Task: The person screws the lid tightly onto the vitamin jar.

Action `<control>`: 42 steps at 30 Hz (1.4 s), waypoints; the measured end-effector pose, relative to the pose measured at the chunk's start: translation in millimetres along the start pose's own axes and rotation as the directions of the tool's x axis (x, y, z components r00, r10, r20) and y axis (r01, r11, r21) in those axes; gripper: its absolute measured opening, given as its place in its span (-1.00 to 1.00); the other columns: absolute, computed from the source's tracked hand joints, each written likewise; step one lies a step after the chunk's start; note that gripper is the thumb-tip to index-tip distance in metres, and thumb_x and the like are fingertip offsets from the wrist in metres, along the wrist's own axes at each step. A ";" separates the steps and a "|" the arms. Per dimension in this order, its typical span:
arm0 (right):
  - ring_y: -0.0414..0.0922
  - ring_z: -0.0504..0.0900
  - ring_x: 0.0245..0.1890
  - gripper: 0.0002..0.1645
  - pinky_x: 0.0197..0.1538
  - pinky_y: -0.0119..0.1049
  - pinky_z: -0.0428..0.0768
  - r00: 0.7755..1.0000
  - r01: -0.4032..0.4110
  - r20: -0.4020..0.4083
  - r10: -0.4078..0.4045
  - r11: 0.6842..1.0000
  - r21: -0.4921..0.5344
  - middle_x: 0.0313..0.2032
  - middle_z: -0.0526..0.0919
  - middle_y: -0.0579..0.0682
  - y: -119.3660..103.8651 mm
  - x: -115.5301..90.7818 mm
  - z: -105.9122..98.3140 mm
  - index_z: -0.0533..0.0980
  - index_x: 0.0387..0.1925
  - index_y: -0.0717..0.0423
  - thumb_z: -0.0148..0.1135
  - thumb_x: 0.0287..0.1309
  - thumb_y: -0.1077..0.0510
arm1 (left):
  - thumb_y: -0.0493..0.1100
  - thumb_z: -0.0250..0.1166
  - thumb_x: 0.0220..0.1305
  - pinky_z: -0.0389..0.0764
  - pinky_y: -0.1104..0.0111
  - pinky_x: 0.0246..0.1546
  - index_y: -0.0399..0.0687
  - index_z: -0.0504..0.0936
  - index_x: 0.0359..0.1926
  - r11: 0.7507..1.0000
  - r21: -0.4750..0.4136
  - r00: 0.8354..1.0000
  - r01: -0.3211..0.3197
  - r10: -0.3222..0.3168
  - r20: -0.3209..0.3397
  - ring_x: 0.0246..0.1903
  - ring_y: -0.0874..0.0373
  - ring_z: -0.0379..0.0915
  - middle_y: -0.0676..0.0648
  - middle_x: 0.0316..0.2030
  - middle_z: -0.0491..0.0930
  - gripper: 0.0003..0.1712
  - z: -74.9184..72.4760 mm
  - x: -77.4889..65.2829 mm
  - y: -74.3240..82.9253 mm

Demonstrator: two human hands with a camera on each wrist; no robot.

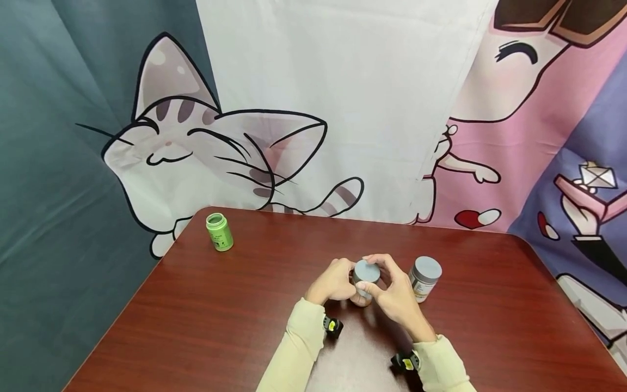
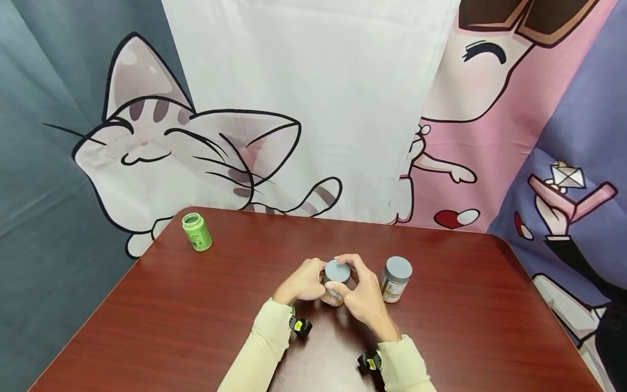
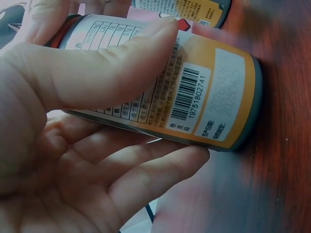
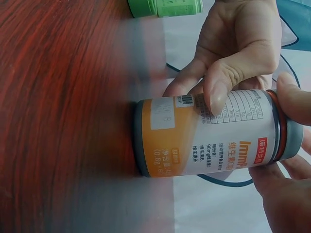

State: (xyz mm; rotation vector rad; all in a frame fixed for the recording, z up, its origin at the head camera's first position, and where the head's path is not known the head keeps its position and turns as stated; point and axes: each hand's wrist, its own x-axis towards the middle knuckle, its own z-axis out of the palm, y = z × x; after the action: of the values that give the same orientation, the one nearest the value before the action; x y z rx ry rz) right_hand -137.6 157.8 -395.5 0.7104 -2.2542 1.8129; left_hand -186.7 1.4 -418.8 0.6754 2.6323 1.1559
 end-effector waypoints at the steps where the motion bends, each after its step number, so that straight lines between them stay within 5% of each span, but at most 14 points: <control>1: 0.17 0.47 0.00 -0.48 0.00 -0.30 0.50 1.000 -0.003 -0.002 0.003 1.000 -0.001 -0.01 0.48 0.30 0.0 0.1 0.0 0.32 -0.11 0.39 0.36 -0.14 0.42 | -0.06 0.56 -0.31 0.43 0.51 -0.47 0.10 0.63 -0.47 1.000 -0.010 1.000 0.000 0.000 0.001 -0.51 0.29 0.37 0.24 -0.61 0.53 -0.69 -0.1 -0.2 0.2; 36: 0.13 0.51 -0.06 -0.45 -0.06 -0.30 0.52 0.996 -0.085 -0.031 0.086 0.996 0.009 -0.03 0.51 0.25 -0.3 -1.3 0.2 0.18 -0.30 0.40 0.41 -0.17 0.37 | -0.04 0.59 -0.36 0.38 0.51 -0.55 0.11 0.63 -0.52 1.000 -0.012 0.999 0.005 -0.005 -0.048 -0.59 0.33 0.32 0.25 -0.68 0.50 -0.69 1.8 -3.3 3.1; 42: 0.14 0.49 0.00 -0.47 0.00 -0.29 0.50 0.997 -0.069 -0.035 0.069 0.998 0.003 0.00 0.49 0.25 1.3 -1.8 2.1 0.22 -0.24 0.39 0.39 -0.16 0.38 | -0.03 0.59 -0.36 0.43 0.52 -0.42 0.10 0.65 -0.41 1.000 0.003 1.000 0.019 -0.019 -0.014 -0.51 0.34 0.39 0.25 -0.57 0.54 -0.63 -0.6 -2.7 1.9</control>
State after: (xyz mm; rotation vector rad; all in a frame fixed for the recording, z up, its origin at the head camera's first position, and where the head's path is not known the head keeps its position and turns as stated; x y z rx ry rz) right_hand -136.3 156.4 -398.0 0.6037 -2.2818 1.8428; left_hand -183.9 0.9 -417.0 0.6444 2.6467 1.1552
